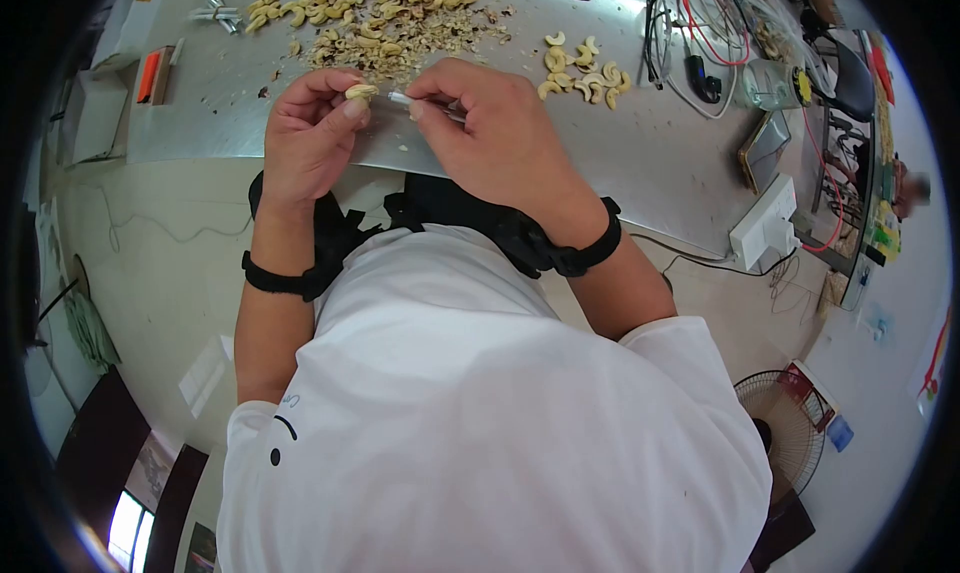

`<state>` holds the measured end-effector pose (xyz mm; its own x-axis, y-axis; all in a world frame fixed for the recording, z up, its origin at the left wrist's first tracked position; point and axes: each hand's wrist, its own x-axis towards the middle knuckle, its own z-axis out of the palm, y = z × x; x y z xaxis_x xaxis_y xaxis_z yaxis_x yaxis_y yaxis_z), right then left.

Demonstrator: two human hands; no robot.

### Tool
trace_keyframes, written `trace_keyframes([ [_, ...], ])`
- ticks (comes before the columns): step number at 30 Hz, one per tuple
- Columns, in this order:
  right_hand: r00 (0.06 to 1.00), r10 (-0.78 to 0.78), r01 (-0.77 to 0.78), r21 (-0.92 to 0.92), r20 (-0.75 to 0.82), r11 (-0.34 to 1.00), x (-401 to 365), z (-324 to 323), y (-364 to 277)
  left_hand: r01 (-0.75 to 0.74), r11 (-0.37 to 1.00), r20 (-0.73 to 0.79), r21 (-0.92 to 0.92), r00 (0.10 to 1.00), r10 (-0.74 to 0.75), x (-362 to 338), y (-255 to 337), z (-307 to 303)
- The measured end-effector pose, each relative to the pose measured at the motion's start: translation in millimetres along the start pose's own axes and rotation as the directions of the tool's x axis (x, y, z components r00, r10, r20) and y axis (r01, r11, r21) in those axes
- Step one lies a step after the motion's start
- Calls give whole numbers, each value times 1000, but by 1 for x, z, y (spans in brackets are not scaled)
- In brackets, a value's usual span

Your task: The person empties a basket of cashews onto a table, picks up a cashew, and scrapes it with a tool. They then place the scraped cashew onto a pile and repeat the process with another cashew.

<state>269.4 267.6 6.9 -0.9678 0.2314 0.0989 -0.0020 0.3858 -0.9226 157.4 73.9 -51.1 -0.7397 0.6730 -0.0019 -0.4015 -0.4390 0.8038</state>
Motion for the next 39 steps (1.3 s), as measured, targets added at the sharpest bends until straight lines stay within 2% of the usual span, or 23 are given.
trace_keyframes([
  [2,1000,14,-13,-9,10,1000,0,-2,-2,4,1000,48,7,999,-4,0,-2,-7],
  [7,998,59,-58,-49,24,997,-3,-5,-7,14,999,45,31,999,-15,0,0,-5],
  [10,965,-191,159,-180,-179,971,-3,5,0,14,997,28,76,999,-16,0,1,-2],
  [13,947,-220,179,-184,-233,966,-2,4,-1,23,996,26,90,999,-26,0,0,-5],
  [16,989,-110,104,-65,-97,992,-3,0,0,23,997,21,76,999,-24,-1,-1,-5],
  [19,995,-81,77,-64,-60,995,-4,-1,-1,17,998,14,59,1000,-18,0,-2,-3],
  [28,996,-85,83,-86,-22,993,0,-2,-2,-4,997,-14,77,1000,6,1,0,4],
  [37,999,32,-30,-76,30,997,1,-5,-6,-8,993,-15,115,1000,10,0,-3,-1],
  [39,999,-43,43,-96,-3,994,1,-3,-1,-1,994,-23,112,1000,4,0,-2,-1],
])
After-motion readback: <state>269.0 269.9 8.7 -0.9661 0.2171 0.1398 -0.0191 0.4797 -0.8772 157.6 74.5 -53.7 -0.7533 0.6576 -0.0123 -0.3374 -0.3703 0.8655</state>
